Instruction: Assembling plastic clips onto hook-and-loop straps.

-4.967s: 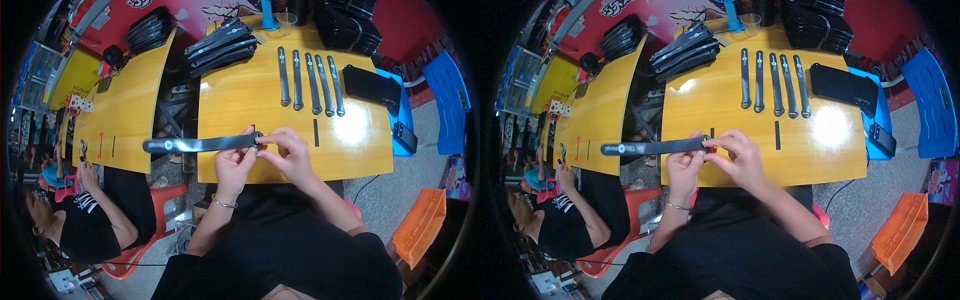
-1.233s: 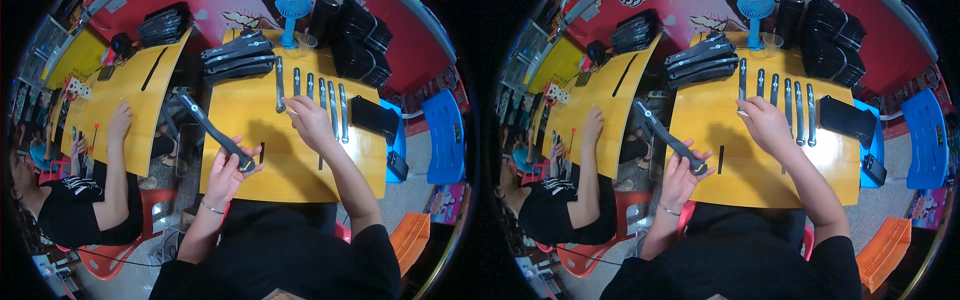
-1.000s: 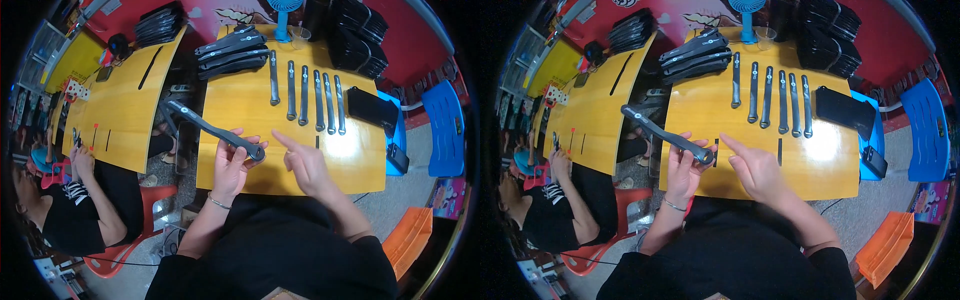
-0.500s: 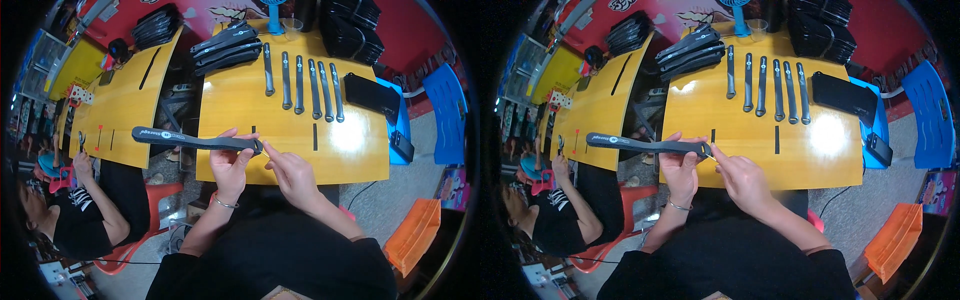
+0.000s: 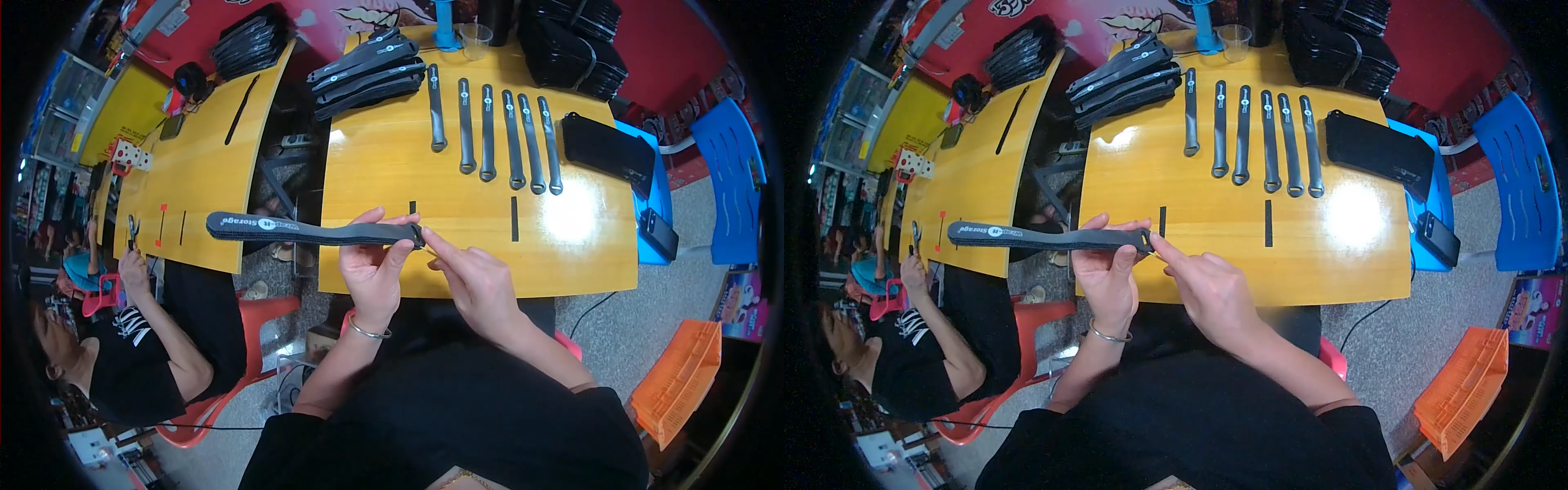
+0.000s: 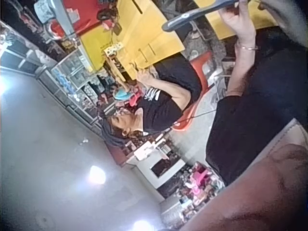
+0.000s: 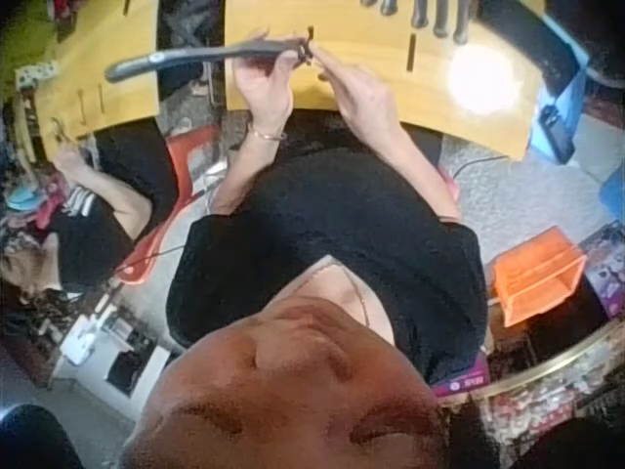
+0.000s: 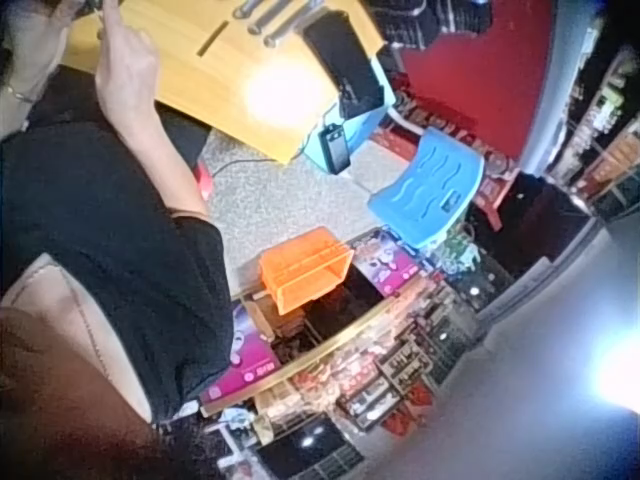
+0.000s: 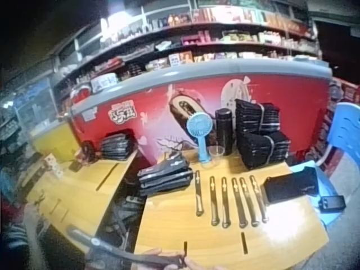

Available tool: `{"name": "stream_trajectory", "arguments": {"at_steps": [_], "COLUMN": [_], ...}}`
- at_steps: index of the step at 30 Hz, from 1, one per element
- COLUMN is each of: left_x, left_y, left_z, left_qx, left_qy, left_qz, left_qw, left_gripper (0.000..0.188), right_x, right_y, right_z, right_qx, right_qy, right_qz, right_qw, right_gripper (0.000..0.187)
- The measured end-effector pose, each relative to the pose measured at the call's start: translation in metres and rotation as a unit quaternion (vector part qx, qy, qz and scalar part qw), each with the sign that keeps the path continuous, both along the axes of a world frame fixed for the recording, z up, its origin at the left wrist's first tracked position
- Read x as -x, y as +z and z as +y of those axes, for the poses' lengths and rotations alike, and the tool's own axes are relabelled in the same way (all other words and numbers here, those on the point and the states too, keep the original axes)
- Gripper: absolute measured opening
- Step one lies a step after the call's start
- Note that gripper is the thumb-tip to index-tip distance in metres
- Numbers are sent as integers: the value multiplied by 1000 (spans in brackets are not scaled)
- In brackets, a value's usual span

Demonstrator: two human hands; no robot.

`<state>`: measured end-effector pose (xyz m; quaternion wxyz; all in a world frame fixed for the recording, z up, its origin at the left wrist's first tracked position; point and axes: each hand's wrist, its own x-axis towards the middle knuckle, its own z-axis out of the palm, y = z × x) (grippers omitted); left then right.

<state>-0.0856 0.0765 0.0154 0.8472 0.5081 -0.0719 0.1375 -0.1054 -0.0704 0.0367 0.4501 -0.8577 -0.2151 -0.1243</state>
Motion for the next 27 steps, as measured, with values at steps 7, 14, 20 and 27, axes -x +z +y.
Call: {"name": "stream_trajectory", "arguments": {"at_steps": [7, 14, 20, 27], "left_x": [2, 5, 3, 4], "left_y": [-6, -10, -3, -8], "left_z": [2, -1, -7, -5], "left_qx": [-95, -95, -72, -39], "left_qy": [27, 48, 52, 23], "left_qz": [-39, -48, -3, 27], "left_qw": [994, 993, 996, 999], "left_gripper": [44, 44, 43, 57], "right_x": [-1, -1, -6, -9], "right_y": [2, -1, -10, -11], "right_z": [1, 13, 17, 17], "right_qx": [-9, -180, -183, -192], "right_qy": [-4, -11, -13, -9], "right_qz": [25, 130, 106, 60], "right_qw": [1000, 975, 977, 980], "right_gripper": [49, 39, 39, 36]}}
